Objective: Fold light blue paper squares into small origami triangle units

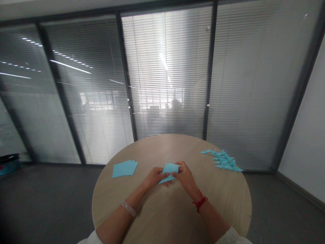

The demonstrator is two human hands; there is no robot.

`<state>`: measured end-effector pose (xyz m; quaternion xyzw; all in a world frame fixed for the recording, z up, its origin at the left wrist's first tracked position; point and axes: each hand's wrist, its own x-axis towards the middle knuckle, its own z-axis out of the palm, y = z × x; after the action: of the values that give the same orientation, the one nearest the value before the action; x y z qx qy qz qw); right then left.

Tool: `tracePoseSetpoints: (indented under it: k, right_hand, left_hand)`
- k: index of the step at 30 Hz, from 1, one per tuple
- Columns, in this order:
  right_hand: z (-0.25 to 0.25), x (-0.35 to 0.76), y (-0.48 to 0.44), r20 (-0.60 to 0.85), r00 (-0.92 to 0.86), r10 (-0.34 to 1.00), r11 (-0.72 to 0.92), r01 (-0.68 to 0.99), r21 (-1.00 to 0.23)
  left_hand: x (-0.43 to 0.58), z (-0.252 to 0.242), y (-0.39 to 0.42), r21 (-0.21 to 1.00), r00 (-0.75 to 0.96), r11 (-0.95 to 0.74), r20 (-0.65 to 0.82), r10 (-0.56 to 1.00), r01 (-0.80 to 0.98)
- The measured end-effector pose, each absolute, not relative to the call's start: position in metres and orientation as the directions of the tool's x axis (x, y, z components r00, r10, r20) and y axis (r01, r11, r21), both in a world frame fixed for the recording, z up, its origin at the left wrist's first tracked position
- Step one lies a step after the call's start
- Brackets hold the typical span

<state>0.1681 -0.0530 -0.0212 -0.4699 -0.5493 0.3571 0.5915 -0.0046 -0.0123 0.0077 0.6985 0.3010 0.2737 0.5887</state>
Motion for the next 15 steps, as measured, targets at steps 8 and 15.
tracePoseSetpoints:
  k: [8,15]
  right_hand:
    - [-0.0237,0.1713,-0.0488,0.312,0.117,0.943,0.299,0.117,-0.947]
    - [-0.0204,0.1691,-0.0519,0.328,0.149,0.933,0.295,0.206,-0.933]
  left_hand:
    - [-0.0052,0.0055,-0.0095,0.977,0.683,-0.167,0.035,0.73,0.129]
    - [-0.0055,0.0114,-0.0143,0.972,0.682,-0.177,0.023,0.731,0.156]
